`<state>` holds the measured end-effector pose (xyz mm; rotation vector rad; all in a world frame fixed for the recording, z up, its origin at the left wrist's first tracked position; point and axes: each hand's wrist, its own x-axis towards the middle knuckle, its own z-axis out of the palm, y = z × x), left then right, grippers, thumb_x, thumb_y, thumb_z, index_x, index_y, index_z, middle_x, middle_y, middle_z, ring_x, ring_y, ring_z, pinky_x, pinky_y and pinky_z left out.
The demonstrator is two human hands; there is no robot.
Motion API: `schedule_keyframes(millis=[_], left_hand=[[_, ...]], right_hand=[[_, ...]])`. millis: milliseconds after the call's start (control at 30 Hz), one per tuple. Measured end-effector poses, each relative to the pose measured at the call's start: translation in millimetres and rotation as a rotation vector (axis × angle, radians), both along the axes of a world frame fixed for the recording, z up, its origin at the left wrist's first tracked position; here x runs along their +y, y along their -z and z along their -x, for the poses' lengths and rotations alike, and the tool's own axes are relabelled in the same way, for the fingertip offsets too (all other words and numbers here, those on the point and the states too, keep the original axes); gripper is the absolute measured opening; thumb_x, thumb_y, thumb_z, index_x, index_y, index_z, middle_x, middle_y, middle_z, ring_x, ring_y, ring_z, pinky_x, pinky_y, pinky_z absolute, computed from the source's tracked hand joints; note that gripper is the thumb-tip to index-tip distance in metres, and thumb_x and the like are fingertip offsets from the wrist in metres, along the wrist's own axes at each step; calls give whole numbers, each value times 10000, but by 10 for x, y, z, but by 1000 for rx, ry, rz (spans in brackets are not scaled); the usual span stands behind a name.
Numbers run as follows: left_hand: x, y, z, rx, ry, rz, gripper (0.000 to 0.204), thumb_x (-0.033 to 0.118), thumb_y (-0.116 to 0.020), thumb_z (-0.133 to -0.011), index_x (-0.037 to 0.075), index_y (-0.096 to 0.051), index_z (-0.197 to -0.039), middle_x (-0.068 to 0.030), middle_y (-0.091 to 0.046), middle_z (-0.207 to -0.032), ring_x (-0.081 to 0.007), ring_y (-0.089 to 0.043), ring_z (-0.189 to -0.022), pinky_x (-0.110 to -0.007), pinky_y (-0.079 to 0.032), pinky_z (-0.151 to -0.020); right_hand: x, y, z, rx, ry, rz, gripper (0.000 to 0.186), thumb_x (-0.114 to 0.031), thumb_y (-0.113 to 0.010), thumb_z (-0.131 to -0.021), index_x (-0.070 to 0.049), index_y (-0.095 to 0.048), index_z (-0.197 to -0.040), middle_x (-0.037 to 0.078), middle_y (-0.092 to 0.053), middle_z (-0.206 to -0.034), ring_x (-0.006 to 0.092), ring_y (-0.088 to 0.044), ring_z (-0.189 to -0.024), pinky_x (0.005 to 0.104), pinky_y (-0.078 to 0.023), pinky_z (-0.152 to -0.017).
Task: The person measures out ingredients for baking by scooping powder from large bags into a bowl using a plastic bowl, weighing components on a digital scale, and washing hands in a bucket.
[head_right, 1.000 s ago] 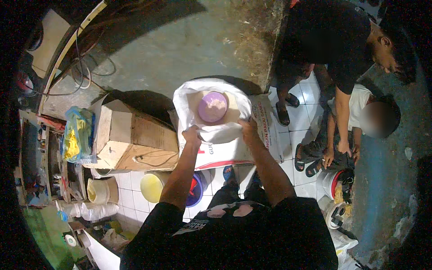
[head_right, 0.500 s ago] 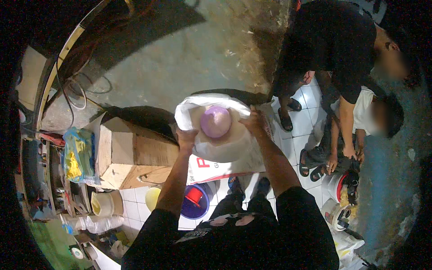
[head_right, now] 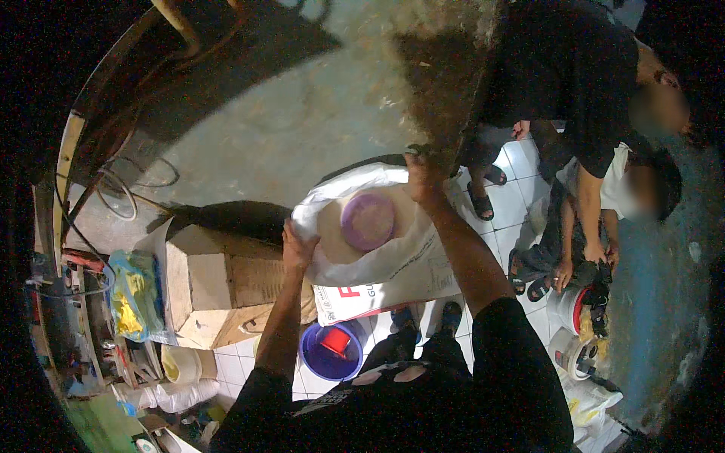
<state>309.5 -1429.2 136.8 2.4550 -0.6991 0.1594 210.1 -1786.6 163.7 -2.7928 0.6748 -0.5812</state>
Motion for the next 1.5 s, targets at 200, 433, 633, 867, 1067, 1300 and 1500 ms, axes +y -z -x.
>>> schedule_keyframes(millis=[200, 433, 633, 867, 1067, 1300, 1500], left_hand=[[-405, -123, -385, 255, -71, -251, 666, 229, -596, -758, 115, -335, -1361, -248, -533, -1154, -417, -546, -1036, -449, -461, -866], [-334, -113, -448, 91, 44, -185, 609, 259, -589, -775, 109, -384, -1328, -205, -564, -1137, -409, -565, -990, -470, -444, -879], [-852, -437, -420, -105, 119, -325, 743, 433, -657, -752, 118, -333, -1341, -129, -532, -1181, -352, -512, -1099, -500, -380, -930], [-1147, -164, -712, -154, 146, -459, 444, 379, -576, -823, 98, -489, -1156, -149, -622, -935, -338, -627, -811, -435, -502, -680], [-1183, -141, -998, 139, 28, -344, 434, 349, -578, -812, 91, -518, -1155, -207, -622, -948, -403, -593, -872, -456, -486, -763], [-748, -394, 94, 157, 510, 46, 550, 340, -653, -759, 48, -505, -1201, -232, -544, -1160, -393, -508, -1083, -438, -415, -914], [-615, -641, 1265, 408, 828, -330, 596, 370, -706, -694, 56, -544, -1174, -177, -564, -1168, -346, -547, -1051, -419, -431, -879]], right_hand=[[-125, 68, -350, 297, -57, -190, 500, -281, -670, -756, -100, -528, -1200, 181, -613, -1078, 330, -572, -1028, 428, -420, -911], [-129, 23, -396, 324, -48, -190, 498, -267, -609, -802, -79, -482, -1245, 169, -643, -980, 302, -608, -945, 407, -451, -866], [207, -226, 26, 100, -276, 117, 354, -218, -553, -780, -110, -586, -1116, 120, -574, -1142, 305, -539, -1064, 380, -475, -836], [859, -616, 896, -120, -932, 40, 491, -441, -644, -745, -119, -589, -1112, 158, -639, -924, 305, -610, -892, 435, -471, -771], [929, -493, 1049, 592, -797, -149, 602, -514, -691, -674, -56, -591, -1052, 174, -645, -856, 336, -618, -880, 416, -478, -778], [934, -180, 1146, 396, -849, 1, 471, -414, -720, -660, -103, -604, -995, 89, -657, -810, 269, -644, -831, 422, -423, -844], [891, -375, 1248, 505, -926, 102, 319, -300, -658, -723, -183, -586, -1011, 39, -656, -849, 217, -643, -820, 449, -362, -934]])
